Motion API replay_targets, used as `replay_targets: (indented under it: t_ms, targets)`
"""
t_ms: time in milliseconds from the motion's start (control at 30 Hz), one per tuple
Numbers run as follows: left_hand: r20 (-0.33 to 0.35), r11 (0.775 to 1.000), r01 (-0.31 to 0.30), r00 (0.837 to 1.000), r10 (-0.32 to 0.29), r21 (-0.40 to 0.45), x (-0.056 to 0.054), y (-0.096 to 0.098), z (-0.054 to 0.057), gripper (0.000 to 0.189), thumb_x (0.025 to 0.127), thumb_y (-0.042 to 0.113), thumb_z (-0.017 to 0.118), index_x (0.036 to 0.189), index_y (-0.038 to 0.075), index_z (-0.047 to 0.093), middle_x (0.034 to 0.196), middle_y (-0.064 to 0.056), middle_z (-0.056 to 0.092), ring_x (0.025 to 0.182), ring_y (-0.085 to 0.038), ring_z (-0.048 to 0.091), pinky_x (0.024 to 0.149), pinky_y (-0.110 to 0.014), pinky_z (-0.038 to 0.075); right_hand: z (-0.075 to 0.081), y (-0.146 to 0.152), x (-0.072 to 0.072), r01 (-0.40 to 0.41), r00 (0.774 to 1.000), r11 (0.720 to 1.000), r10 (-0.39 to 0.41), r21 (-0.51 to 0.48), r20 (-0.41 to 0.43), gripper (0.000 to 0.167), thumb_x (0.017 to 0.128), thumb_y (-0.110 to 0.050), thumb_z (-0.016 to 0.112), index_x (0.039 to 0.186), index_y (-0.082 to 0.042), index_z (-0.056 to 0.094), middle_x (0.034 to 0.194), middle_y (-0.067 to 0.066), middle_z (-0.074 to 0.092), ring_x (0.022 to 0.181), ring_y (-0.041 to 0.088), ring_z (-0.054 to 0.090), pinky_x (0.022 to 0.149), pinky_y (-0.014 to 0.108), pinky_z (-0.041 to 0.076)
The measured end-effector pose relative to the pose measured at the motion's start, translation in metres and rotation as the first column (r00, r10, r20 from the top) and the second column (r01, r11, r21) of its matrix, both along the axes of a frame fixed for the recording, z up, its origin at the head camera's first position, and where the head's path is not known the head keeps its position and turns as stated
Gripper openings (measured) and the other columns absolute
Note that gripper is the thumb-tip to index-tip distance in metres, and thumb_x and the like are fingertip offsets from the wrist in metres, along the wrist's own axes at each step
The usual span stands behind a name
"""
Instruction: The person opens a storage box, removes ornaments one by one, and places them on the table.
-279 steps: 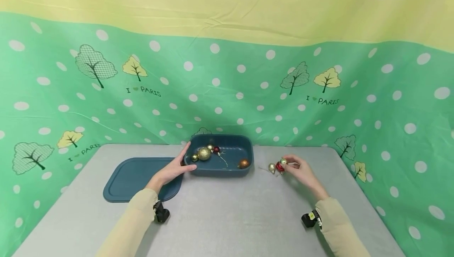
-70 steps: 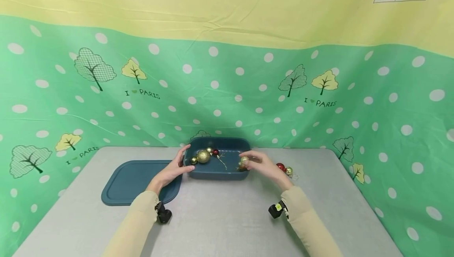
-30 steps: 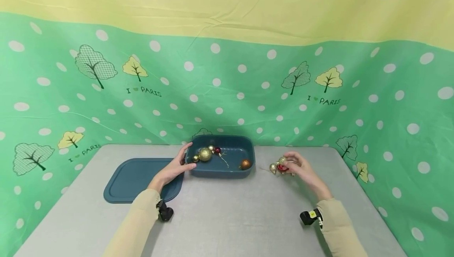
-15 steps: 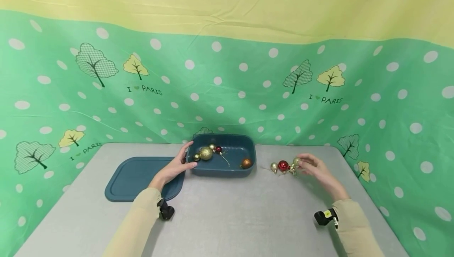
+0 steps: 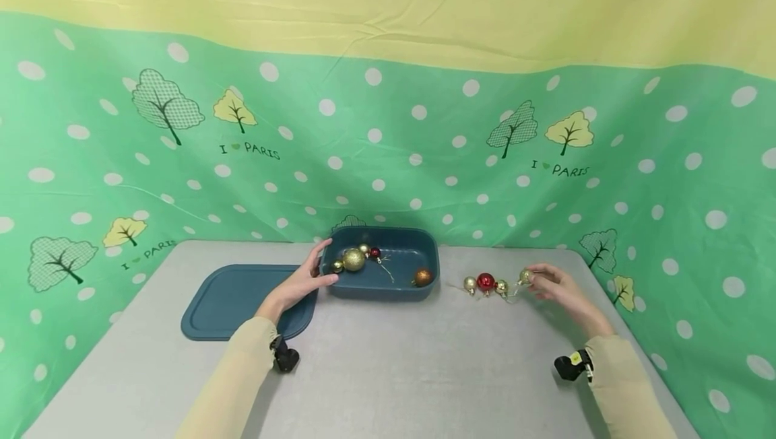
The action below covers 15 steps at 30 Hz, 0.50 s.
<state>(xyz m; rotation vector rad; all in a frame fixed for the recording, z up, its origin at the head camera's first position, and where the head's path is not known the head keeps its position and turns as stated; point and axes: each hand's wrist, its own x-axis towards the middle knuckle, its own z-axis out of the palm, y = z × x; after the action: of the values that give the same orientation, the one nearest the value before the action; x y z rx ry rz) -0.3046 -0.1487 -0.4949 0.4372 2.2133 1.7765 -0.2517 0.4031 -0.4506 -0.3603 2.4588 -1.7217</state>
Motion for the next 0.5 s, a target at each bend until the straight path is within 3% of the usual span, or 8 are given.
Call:
replay_targets:
  t_ms: [67, 267, 500]
  targets:
    - [0.000, 1.000, 0.006, 1.000, -0.006, -0.002, 0.000, 0.000, 0.001, 0.088, 0.092, 0.023, 0.068, 0.156, 0.031, 0.009, 0.160, -0.012, -0.011, 0.144, -0.038, 0.000, 0.113, -0.053, 0.014, 0.000, 0.002, -0.002, 0.003, 1.000, 0.999, -0.004, 0.034, 0.013, 0.042, 0.102, -0.011, 0.049, 0.131, 0.018, 0.038, 0.109, -0.005, 0.061, 0.094, 0.016, 0.064, 0.080, 0.031, 0.053]
    - [0.000, 1.000, 0.000, 1.000, 0.000, -0.003, -0.001, 0.001, 0.001, 0.088, 0.091, 0.024, 0.069, 0.156, 0.031, 0.010, 0.160, -0.011, -0.009, 0.144, -0.037, 0.002, 0.113, -0.051, 0.015, 0.000, 0.000, -0.009, 0.023, 0.999, 0.985, -0.031, 0.170, 0.042, 0.048, 0.101, -0.017, 0.053, 0.133, 0.016, 0.040, 0.120, 0.028, 0.054, 0.097, 0.023, 0.062, 0.080, 0.039, 0.053]
    - [0.009, 1.000, -0.008, 1.000, 0.008, 0.005, 0.000, 0.001, 0.001, 0.088, 0.090, 0.026, 0.071, 0.154, 0.035, 0.012, 0.160, -0.010, -0.008, 0.145, -0.035, 0.004, 0.113, -0.050, 0.016, -0.006, -0.003, -0.014, -0.006, 0.997, 0.972, -0.013, 0.235, 0.078, 0.044, 0.099, -0.015, 0.055, 0.130, 0.015, 0.044, 0.112, 0.025, 0.058, 0.090, 0.028, 0.061, 0.075, 0.039, 0.054]
